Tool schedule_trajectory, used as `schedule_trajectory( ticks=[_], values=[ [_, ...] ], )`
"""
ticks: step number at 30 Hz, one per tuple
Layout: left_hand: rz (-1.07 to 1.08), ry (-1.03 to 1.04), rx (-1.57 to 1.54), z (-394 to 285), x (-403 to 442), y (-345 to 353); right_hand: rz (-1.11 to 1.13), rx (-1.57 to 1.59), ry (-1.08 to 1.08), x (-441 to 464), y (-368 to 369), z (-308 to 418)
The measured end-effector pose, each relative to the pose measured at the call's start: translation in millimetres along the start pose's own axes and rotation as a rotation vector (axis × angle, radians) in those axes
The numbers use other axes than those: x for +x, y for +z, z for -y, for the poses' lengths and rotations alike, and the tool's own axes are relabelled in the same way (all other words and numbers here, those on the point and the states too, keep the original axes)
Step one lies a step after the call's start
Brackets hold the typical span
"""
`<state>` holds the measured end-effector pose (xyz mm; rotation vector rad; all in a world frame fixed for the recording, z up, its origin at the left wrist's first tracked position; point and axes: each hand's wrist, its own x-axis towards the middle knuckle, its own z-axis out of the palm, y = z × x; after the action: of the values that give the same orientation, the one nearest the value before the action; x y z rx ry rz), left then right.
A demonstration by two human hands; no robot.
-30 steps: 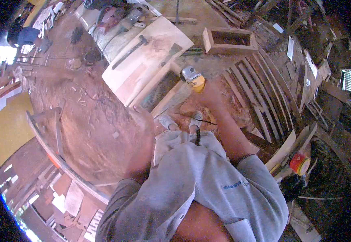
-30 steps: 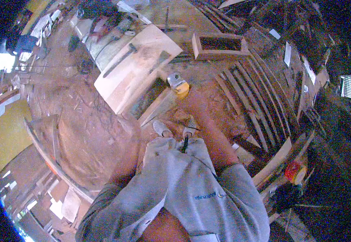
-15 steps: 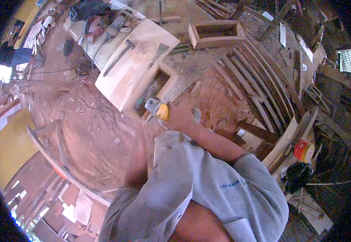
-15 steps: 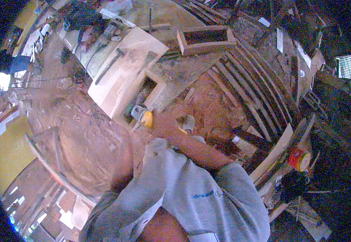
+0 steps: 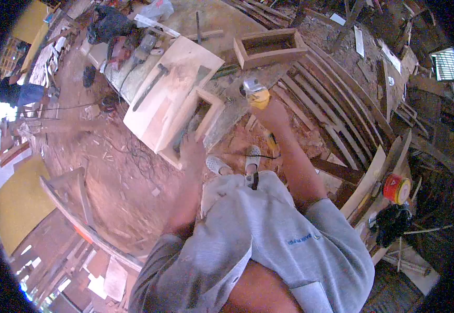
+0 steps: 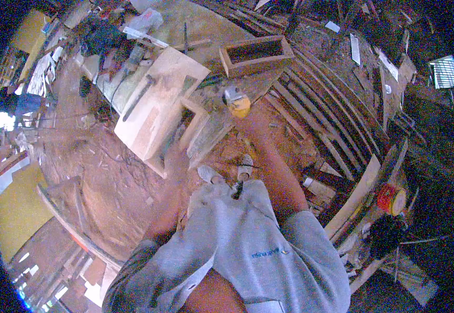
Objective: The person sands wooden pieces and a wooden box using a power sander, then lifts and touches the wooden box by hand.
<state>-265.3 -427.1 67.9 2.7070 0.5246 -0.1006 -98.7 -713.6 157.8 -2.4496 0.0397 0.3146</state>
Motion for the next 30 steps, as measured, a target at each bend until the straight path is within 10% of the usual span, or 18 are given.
schedule_trajectory(
  ticks=[6,16,30],
  values=[
    [0.086,-0.212,-0.387,-2,19,-103,0.089,0.239,0.132,-25,-40,-44],
    [0.464,-0.558,-0.519,42,75,-47,-0.025,0.096,0.186,-62,-44,-33],
    [0.118,-0.065,-0.168,49,76,-69,0.159,0.047,0.014,-70,-34,33]
  ],
)
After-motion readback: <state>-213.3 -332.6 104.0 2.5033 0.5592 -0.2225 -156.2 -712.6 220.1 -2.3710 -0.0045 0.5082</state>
